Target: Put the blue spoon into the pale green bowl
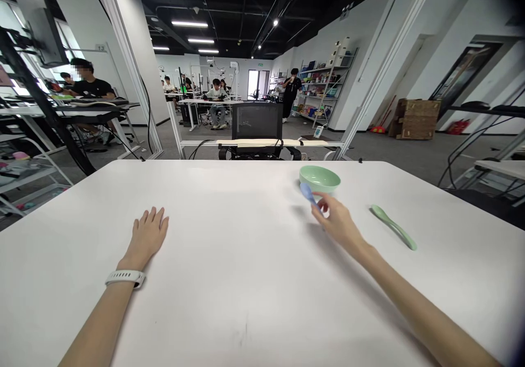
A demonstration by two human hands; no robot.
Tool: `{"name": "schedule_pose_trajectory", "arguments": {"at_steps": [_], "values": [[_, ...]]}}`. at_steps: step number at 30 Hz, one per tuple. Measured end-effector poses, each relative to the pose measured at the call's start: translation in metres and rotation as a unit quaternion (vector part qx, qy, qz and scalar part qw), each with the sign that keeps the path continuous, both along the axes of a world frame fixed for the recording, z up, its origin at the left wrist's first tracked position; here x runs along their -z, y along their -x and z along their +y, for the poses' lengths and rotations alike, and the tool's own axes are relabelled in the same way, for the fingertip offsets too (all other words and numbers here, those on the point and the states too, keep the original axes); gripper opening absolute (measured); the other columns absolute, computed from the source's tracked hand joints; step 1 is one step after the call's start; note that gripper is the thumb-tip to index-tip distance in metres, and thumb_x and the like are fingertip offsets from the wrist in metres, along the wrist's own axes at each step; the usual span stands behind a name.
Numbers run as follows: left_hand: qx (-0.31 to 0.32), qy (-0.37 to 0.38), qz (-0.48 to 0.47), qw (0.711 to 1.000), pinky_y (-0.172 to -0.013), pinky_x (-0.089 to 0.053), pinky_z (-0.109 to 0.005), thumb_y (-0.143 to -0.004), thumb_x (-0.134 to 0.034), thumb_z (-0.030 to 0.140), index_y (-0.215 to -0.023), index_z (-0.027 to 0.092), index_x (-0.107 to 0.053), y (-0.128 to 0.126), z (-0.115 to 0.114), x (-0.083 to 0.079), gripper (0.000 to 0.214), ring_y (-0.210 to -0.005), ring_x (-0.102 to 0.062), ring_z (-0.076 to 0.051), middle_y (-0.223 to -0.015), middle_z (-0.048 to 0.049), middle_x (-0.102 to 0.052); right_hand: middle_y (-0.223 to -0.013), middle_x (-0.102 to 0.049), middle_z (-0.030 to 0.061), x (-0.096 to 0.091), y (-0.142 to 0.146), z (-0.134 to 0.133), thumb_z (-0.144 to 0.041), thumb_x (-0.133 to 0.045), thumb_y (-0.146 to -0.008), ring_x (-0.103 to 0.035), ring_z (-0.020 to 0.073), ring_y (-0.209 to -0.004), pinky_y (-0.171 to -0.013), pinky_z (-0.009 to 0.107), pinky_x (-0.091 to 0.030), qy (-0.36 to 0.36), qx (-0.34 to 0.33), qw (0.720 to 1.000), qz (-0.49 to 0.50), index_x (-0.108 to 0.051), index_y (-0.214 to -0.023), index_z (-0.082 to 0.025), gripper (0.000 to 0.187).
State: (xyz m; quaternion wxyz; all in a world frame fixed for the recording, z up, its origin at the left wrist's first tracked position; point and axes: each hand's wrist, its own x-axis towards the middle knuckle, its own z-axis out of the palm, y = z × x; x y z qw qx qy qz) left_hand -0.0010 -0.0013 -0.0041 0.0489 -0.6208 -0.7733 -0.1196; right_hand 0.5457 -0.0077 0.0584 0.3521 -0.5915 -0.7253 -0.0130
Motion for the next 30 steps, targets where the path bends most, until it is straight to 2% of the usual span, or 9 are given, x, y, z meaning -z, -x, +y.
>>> {"name": "schedule_pose_trajectory", "arguments": {"at_steps": [4, 7, 10, 14, 18, 22, 27, 30], "values": [[0.0, 0.0, 0.0, 1.0, -0.135, -0.032, -0.066, -0.11, -0.02, 0.041, -0.166, 0.009, -0.053, 0.0, 0.0, 0.001, 0.073, -0.167, -0.04, -0.041, -0.177, -0.0223, -0.047, -0.095, -0.079, 0.0127, -0.028, -0.044, 0.048, -0.042, -0.055, -0.099, -0.073, 0.0322, -0.09, -0.085, 0.045, -0.057, 0.005, 0.076, 0.996, -0.048, -0.069, -0.135, -0.017, 0.046], [0.007, -0.013, -0.001, 1.0, -0.134, -0.033, -0.067, -0.11, -0.02, 0.041, -0.165, 0.007, -0.054, 0.001, 0.0, 0.002, 0.074, -0.166, -0.041, -0.042, -0.176, -0.0245, -0.048, -0.1, -0.083, 0.0162, -0.041, -0.069, 0.083, -0.037, -0.056, -0.099, -0.075, 0.0358, -0.101, -0.09, 0.045, -0.055, 0.033, 0.125, 0.985, -0.114, -0.071, -0.133, -0.016, 0.044], [0.009, -0.022, 0.0, 1.0, -0.132, -0.035, -0.068, -0.109, -0.022, 0.041, -0.163, 0.009, -0.057, 0.0, 0.0, 0.002, 0.072, -0.164, -0.044, -0.041, -0.174, -0.0244, -0.051, -0.102, -0.085, 0.0174, -0.045, -0.082, 0.109, -0.034, -0.058, -0.099, -0.077, 0.0363, -0.103, -0.091, 0.043, -0.055, 0.073, 0.163, 0.97, -0.166, -0.073, -0.132, -0.015, 0.041], [-0.001, -0.008, 0.007, 1.0, -0.133, -0.035, -0.064, -0.109, -0.023, 0.039, -0.165, 0.01, -0.056, -0.003, -0.002, -0.002, 0.071, -0.165, -0.043, -0.039, -0.175, -0.0224, -0.051, -0.102, -0.086, 0.0169, -0.041, -0.085, 0.128, -0.03, -0.063, -0.096, -0.079, 0.0343, -0.102, -0.089, 0.041, -0.054, 0.121, 0.18, 0.954, -0.205, -0.075, -0.129, -0.015, 0.039], [-0.003, 0.011, 0.017, 1.0, -0.134, -0.034, -0.063, -0.11, -0.021, 0.038, -0.167, 0.007, -0.052, -0.005, -0.003, -0.005, 0.072, -0.167, -0.041, -0.04, -0.177, -0.0241, -0.048, -0.106, -0.086, 0.0179, -0.036, -0.079, 0.135, -0.027, -0.063, -0.094, -0.079, 0.0339, -0.106, -0.09, 0.041, -0.054, 0.145, 0.184, 0.951, -0.202, -0.077, -0.129, -0.014, 0.04], [-0.003, 0.0, 0.029, 1.0, -0.134, -0.036, -0.062, -0.11, -0.021, 0.037, -0.166, 0.008, -0.053, -0.005, -0.003, -0.004, 0.071, -0.166, -0.042, -0.039, -0.176, -0.0231, -0.049, -0.112, -0.085, 0.0185, -0.033, -0.079, 0.132, -0.025, -0.058, -0.094, -0.075, 0.0359, -0.117, -0.096, 0.043, -0.054, 0.147, 0.191, 0.958, -0.155, -0.078, -0.129, -0.013, 0.042], [-0.003, 0.002, 0.025, 1.0, -0.133, -0.036, -0.062, -0.11, -0.022, 0.038, -0.166, 0.008, -0.053, -0.003, -0.002, -0.001, 0.071, -0.166, -0.042, -0.04, -0.176, -0.0228, -0.049, -0.124, -0.082, 0.0208, -0.02, -0.099, 0.106, -0.029, -0.051, -0.094, -0.071, 0.0379, -0.119, -0.107, 0.053, -0.054, 0.006, 0.179, 0.982, -0.058, -0.077, -0.131, -0.014, 0.046], [0.0, -0.004, 0.02, 1.0, -0.134, -0.035, -0.063, -0.109, -0.021, 0.039, -0.166, 0.009, -0.054, -0.002, -0.002, 0.0, 0.072, -0.166, -0.043, -0.04, -0.176, -0.0228, -0.049, -0.129, -0.079, 0.0233, -0.004, -0.114, 0.077, -0.032, -0.046, -0.097, -0.07, 0.0368, -0.118, -0.111, 0.055, -0.053, -0.036, 0.167, 0.985, -0.011, -0.075, -0.13, -0.014, 0.047]]}}
